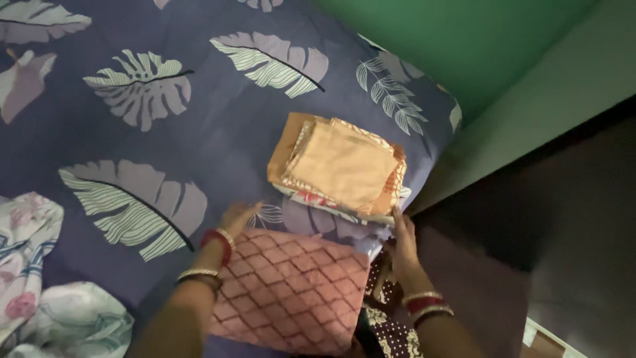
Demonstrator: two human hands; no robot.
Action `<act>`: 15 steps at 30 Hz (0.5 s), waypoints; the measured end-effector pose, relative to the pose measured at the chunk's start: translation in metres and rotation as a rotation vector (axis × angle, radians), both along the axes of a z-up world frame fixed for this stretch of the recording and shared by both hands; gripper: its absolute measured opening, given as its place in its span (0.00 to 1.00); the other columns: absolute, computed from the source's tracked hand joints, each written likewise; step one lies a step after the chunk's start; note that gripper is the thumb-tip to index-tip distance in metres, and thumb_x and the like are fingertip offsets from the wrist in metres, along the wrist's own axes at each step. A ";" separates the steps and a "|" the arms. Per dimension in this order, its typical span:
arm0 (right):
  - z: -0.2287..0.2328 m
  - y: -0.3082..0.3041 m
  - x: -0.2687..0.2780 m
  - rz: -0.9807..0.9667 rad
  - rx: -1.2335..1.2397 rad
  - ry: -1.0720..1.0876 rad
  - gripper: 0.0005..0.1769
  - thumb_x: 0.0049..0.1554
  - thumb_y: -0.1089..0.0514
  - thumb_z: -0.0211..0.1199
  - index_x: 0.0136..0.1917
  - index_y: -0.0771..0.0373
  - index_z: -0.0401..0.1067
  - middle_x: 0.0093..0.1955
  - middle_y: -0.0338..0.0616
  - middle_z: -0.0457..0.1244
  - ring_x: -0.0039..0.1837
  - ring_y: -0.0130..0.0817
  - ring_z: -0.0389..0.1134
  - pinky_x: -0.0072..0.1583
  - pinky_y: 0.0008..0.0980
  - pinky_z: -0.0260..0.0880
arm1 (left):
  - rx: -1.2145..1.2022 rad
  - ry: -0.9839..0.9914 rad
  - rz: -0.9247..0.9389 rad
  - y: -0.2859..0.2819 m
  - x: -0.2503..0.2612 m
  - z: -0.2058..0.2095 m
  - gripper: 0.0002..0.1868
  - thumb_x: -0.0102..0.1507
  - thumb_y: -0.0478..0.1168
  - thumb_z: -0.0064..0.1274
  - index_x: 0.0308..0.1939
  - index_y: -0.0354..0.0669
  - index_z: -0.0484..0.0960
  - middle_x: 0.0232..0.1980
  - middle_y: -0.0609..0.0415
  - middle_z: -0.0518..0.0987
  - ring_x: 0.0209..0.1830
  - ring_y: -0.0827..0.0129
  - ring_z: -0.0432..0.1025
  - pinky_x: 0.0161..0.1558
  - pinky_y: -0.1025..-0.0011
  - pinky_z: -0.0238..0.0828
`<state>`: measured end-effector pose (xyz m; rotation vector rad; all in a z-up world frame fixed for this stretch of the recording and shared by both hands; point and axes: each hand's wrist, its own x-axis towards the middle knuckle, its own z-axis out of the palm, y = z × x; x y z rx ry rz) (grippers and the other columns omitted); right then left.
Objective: The person folds a green and white striped towel, a pink quilted cloth, and a floral patterned cloth on a bed. Each item is unfolded, smoothed, and folded into a neat rectangle, then stacked on the bed.
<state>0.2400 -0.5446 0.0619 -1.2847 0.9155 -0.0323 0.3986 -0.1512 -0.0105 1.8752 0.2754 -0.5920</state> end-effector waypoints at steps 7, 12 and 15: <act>-0.028 0.068 -0.104 0.279 0.329 0.084 0.42 0.56 0.34 0.59 0.76 0.58 0.61 0.72 0.48 0.62 0.72 0.50 0.59 0.69 0.51 0.60 | -0.012 0.246 0.065 0.086 -0.103 0.028 0.37 0.53 0.60 0.60 0.58 0.38 0.80 0.61 0.47 0.78 0.60 0.55 0.73 0.59 0.59 0.68; -0.018 0.105 -0.144 0.469 0.436 0.028 0.35 0.59 0.41 0.64 0.72 0.64 0.69 0.71 0.45 0.66 0.71 0.38 0.66 0.70 0.33 0.65 | -0.004 0.267 -0.041 0.105 -0.145 0.041 0.35 0.54 0.59 0.60 0.58 0.42 0.81 0.66 0.50 0.76 0.65 0.59 0.69 0.63 0.61 0.65; -0.004 0.105 -0.160 0.392 0.489 0.044 0.33 0.56 0.45 0.64 0.71 0.62 0.69 0.69 0.45 0.67 0.70 0.40 0.67 0.69 0.35 0.67 | -0.106 0.161 -0.083 0.095 -0.157 0.061 0.34 0.54 0.59 0.59 0.58 0.44 0.82 0.68 0.51 0.74 0.68 0.61 0.67 0.65 0.62 0.63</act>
